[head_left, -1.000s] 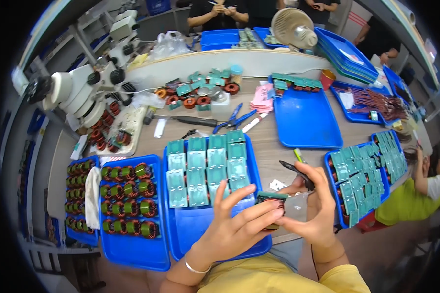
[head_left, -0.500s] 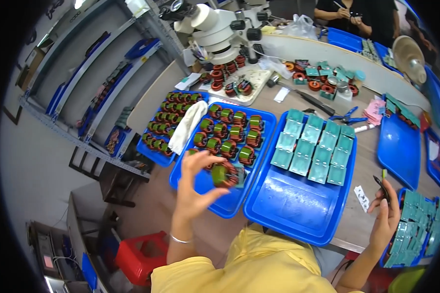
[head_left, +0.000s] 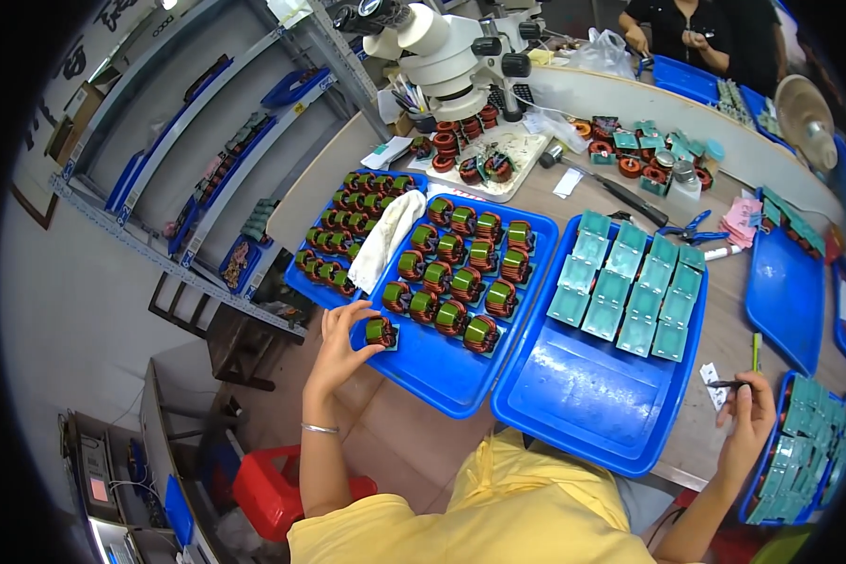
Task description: Assembling toroidal inductors onto printed circuit boards at an assembly station.
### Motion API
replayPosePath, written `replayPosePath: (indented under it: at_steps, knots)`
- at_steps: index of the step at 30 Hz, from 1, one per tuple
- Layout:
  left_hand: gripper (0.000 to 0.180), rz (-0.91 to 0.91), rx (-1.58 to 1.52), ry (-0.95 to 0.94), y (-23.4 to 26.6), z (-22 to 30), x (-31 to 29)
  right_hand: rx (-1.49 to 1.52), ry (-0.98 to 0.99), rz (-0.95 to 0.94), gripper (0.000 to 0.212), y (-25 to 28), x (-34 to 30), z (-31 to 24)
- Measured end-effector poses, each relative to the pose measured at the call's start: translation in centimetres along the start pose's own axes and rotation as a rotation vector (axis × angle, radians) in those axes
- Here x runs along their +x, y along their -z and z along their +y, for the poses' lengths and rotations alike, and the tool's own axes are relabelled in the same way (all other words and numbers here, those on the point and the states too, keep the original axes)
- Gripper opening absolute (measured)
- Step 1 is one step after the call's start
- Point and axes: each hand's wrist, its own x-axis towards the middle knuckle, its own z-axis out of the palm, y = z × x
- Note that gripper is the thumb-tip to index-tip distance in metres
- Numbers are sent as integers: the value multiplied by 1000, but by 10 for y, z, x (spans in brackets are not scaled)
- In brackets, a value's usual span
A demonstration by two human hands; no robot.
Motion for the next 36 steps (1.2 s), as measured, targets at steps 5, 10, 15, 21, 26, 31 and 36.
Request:
replayPosePath:
  at_steps: [5,10,15,21,26,31,36]
  knots:
    - [72,-54,-129,-117,-11,-8,12,-100,-142,131,29,9,-6,-1]
    - [49,274,-120,23,13,52,0,333,-158,-56,34,-16,3,9]
    - [16,-28,-857,-112,-40,183,2,610,-313,-77,25,-38,-6,-4]
    - [24,-735,-1276,-172,-109,292,27,463,-212,-146,18,-37,-17,-19]
    - [19,-964,-1139,-133,-111,315,24,405,-148,-168,19,-29,-21,-20]
    - [25,-992,-1314,-80,-125,314,14,508,-293,-157,19,-28,-24,-13]
    - [25,-993,-1633,-9,-138,324,-6,802,-294,10,13,-28,-30,-16]
